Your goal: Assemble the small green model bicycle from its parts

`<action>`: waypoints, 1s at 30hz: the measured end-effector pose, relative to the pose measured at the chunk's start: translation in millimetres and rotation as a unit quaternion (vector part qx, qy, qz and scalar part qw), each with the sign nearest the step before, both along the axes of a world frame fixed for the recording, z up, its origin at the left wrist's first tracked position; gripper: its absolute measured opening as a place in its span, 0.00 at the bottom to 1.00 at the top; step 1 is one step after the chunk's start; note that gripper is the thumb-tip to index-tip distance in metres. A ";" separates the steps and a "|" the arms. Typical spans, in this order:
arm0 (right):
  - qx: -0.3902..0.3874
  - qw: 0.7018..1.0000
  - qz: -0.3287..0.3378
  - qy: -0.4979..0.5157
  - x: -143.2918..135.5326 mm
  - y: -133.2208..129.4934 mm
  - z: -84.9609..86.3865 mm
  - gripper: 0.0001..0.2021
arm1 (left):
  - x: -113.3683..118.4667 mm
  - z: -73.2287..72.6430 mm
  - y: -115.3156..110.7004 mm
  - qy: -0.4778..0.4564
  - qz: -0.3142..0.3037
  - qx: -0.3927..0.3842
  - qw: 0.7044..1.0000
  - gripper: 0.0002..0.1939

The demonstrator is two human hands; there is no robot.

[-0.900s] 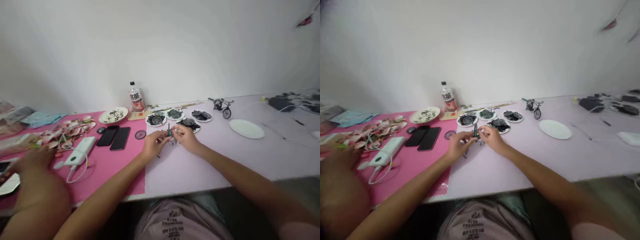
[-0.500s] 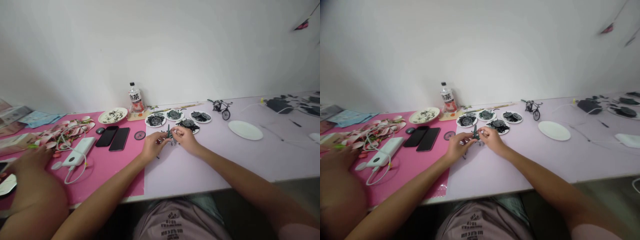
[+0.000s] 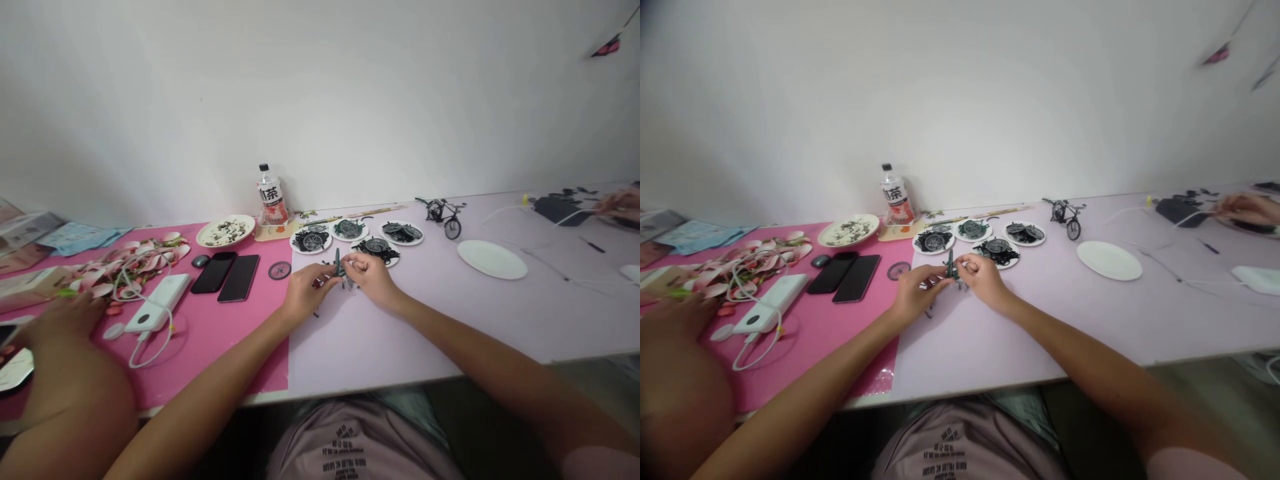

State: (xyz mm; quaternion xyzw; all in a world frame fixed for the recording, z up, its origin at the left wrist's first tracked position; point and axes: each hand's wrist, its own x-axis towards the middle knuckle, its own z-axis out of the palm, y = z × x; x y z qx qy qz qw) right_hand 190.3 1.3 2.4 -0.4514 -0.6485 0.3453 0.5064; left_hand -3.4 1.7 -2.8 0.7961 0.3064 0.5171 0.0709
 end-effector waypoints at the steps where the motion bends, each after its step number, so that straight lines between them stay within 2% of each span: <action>1: -0.009 1.000 0.001 0.003 -0.3 -0.3 0.0 0.22 | 0.2 -0.1 0.1 0.001 0.000 0.001 1.000 0.17; 4: -0.027 1.000 0.003 0.011 -1.2 -1.4 -0.4 0.23 | 0.7 0.3 -0.3 0.004 0.002 0.002 1.000 0.17; 6: -0.012 1.000 -0.002 0.007 -1.0 -2.3 -0.9 0.22 | 1.0 1.9 -1.4 0.003 0.002 0.002 1.000 0.16; 9: 0.068 0.997 -0.025 -0.041 2.1 -2.1 -1.3 0.18 | 1.9 6.0 -4.3 -0.003 0.004 -0.009 1.000 0.15; 13: 0.200 0.968 -0.045 -0.145 10.2 3.5 -1.9 0.13 | 3.6 11.2 -8.6 -0.012 0.009 -0.036 0.999 0.16; 16: 0.246 0.950 -0.049 -0.186 13.8 7.9 -3.7 0.12 | 5.0 13.1 -10.8 -0.025 0.015 -0.040 0.999 0.16; 24: 0.186 0.965 -0.055 -0.176 7.5 3.1 -5.6 0.16 | 6.8 14.3 -13.1 -0.045 0.012 -0.064 0.997 0.18; 30: 0.172 0.971 -0.051 -0.158 6.1 1.5 -5.3 0.18 | 6.7 13.6 -13.8 -0.048 0.009 -0.069 0.996 0.18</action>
